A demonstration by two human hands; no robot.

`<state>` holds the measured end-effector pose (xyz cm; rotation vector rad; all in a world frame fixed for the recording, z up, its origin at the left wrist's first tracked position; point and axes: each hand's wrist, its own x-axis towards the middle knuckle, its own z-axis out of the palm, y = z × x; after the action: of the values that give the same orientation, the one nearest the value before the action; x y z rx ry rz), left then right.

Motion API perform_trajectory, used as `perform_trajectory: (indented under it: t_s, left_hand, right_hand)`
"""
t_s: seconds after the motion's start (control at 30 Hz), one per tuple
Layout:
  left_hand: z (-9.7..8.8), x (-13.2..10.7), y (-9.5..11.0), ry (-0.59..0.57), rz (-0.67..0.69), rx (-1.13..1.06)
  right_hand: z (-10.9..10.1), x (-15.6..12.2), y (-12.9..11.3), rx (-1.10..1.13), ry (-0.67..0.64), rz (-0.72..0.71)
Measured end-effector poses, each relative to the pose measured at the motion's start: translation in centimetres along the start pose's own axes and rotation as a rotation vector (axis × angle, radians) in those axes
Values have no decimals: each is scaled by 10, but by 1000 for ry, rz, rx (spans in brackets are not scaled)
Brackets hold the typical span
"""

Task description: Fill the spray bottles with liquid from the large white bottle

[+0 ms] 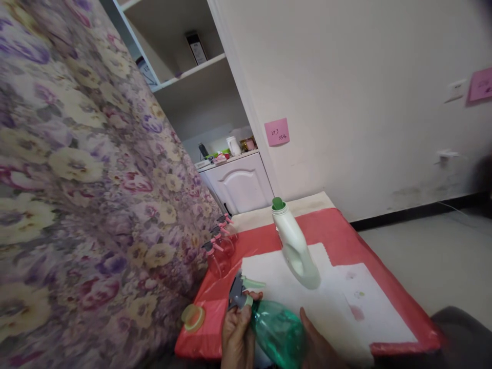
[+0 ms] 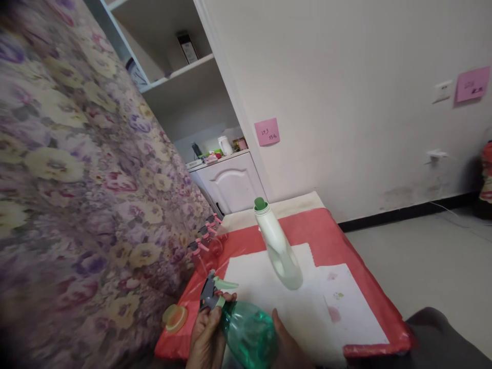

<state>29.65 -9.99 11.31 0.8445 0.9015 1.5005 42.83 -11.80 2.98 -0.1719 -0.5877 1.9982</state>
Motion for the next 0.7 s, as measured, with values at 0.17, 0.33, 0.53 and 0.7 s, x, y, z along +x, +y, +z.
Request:
perform_trajectory:
  t_s: [0.17,0.33,0.53,0.7]
  left_hand:
    - [1,0,2,17,11,0]
    - [1,0,4,-39,20,44]
    - [1,-3,1,-90,-9,44]
    - [-2,0,-2,-85,-22,5]
  right_hand:
    - [-4,-11,1,-75,-83,-58]
    - [-6,-7,8,-52,14,-45]
    - [1,2,5,-40,29,9]
    - [-14,3,11,-107,80,-41]
